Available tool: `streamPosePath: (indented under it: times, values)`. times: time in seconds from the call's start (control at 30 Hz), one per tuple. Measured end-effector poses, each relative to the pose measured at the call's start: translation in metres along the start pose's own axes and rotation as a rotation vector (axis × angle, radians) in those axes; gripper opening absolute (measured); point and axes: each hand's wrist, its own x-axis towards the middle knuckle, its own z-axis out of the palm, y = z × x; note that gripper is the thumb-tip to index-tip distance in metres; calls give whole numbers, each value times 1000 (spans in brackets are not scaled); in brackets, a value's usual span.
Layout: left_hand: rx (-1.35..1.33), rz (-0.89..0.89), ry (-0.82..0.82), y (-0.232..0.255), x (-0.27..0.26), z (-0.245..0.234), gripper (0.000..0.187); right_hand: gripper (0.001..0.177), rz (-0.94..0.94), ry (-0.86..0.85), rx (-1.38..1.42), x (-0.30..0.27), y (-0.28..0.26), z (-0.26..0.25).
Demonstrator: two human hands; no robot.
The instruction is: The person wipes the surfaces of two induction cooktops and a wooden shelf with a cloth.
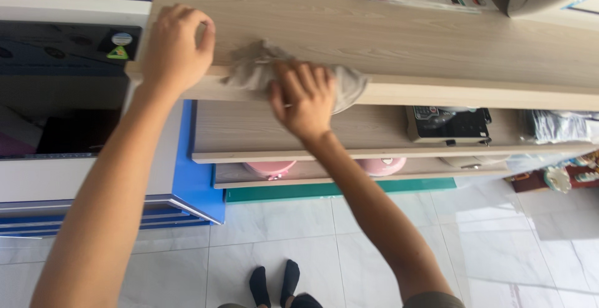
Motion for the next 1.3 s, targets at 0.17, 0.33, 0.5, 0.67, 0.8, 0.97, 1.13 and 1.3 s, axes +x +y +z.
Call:
streamPosePath:
  times: [0.17,0.33,0.5,0.67,0.8,0.97,1.13,1.3]
  values:
    - [8,77,-11,13,-6,-8,18,23,76,28,-156,-38,107,-61]
    - [15,72,-79,42,1,2,22,17,190,157,-240,-43,134,-70]
    - [-153,104,-128,100,21,42,14,21,89,41,-49,-24,74,-50]
    - [-217,88,-146,148,40,73,15,28,-34,-69,92,-22,94,-64]
    - [-191,109,-187,175,49,90,17,19,-17,-93,-82,-54,188,-96]
    - [-172,99,-250,207,56,110,22,21,67,-59,-188,-97,297,-164]
    - [-201,100,-275,240,67,122,22,21,212,122,-265,-109,320,-160]
    - [-196,91,-235,259,74,138,25,15,165,32,-183,-91,258,-124]
